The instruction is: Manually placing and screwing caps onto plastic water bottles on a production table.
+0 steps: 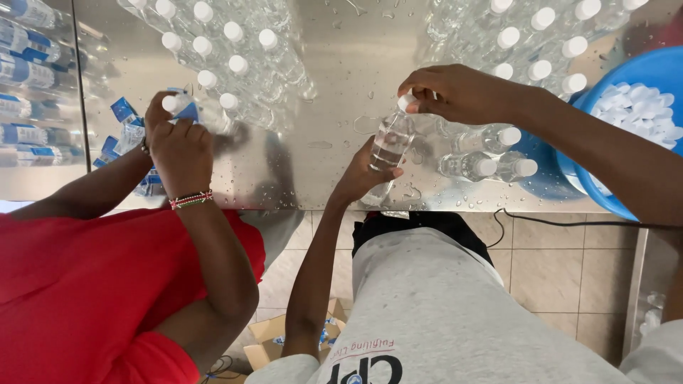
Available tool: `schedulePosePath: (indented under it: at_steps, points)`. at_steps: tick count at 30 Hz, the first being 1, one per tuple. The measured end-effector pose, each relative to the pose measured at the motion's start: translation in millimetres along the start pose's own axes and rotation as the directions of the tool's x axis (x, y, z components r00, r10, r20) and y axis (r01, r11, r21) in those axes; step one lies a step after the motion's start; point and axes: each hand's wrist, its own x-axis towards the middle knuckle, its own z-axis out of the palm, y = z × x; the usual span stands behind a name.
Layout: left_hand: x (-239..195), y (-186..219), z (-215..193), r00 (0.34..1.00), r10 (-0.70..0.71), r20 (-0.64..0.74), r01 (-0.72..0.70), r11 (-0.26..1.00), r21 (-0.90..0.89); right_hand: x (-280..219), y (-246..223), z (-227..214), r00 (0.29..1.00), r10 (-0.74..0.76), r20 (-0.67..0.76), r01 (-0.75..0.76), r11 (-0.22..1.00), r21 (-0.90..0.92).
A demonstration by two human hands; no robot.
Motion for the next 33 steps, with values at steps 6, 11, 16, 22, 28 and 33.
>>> schedulePosePath:
  at_steps: [6,11,16,22,28,33]
  points:
    - [-9,23,-4,0.999,-0.043,-0.014,0.045,0.985,0.167,-10,14,17,0.962,-0.272,0.038,0.262,0.867,-0.424]
    - [6,-7,-23,0.944,0.186,0.274,-0.161,0.981,-0.111,-32,-15,5,0.945,-0.327,0.014,0.296,0.833,-0.467]
    - [17,-44,-24,0.857,0.274,0.436,-0.128,0.934,-0.334,-47,-37,1,0.89,-0.456,0.023,0.416,0.788,-0.454]
    - [40,-58,-13,0.496,0.532,0.686,0.115,0.743,-0.659,-56,-55,0,0.826,-0.563,-0.011,0.518,0.768,-0.377]
    - [48,-103,0,0.279,0.662,0.695,0.392,0.583,-0.712,-62,-62,11,0.817,-0.56,-0.14,0.547,0.828,-0.119]
    - [53,-107,-2,0.256,0.654,0.712,0.5,0.541,-0.677,-68,-69,12,0.803,-0.57,-0.171,0.559,0.821,-0.113]
